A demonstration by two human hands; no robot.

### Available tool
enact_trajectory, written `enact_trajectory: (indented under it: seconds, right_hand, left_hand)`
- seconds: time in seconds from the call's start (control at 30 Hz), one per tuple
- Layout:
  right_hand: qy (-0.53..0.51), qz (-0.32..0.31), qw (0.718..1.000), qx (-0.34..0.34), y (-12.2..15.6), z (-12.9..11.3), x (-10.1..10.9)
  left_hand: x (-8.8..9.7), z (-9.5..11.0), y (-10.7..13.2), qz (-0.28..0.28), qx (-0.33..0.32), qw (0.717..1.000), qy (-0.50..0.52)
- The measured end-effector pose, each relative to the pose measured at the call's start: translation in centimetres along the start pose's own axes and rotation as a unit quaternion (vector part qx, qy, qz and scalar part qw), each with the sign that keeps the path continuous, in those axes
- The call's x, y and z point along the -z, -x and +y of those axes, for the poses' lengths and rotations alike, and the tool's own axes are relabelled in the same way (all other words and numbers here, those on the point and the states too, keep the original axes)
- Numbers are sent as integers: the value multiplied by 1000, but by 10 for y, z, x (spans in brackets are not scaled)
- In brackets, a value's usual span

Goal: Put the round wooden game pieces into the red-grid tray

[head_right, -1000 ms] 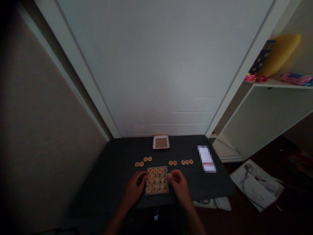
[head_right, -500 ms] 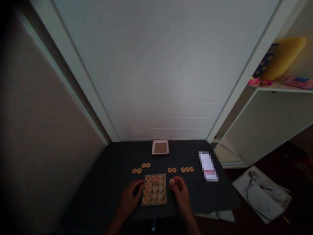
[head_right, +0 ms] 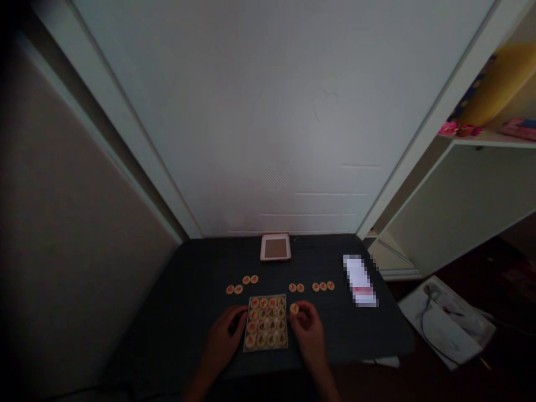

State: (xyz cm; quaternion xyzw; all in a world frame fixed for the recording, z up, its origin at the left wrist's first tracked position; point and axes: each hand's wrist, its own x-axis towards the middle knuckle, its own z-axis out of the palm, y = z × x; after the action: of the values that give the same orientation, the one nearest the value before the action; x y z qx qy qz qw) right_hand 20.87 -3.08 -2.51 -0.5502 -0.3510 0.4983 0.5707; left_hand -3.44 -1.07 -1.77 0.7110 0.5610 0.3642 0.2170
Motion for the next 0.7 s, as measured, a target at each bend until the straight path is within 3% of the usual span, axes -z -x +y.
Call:
enact_trajectory:
  seconds: [0.43, 0.7]
  right_hand:
    - [122, -8, 992, 26, -2, -18, -6]
    - [202, -2, 977, 63, -7, -13, -7]
  left_hand:
    - [-3, -6, 2, 1, 8, 1000, -4]
    - [-3, -5, 1, -4, 18, 1000, 5]
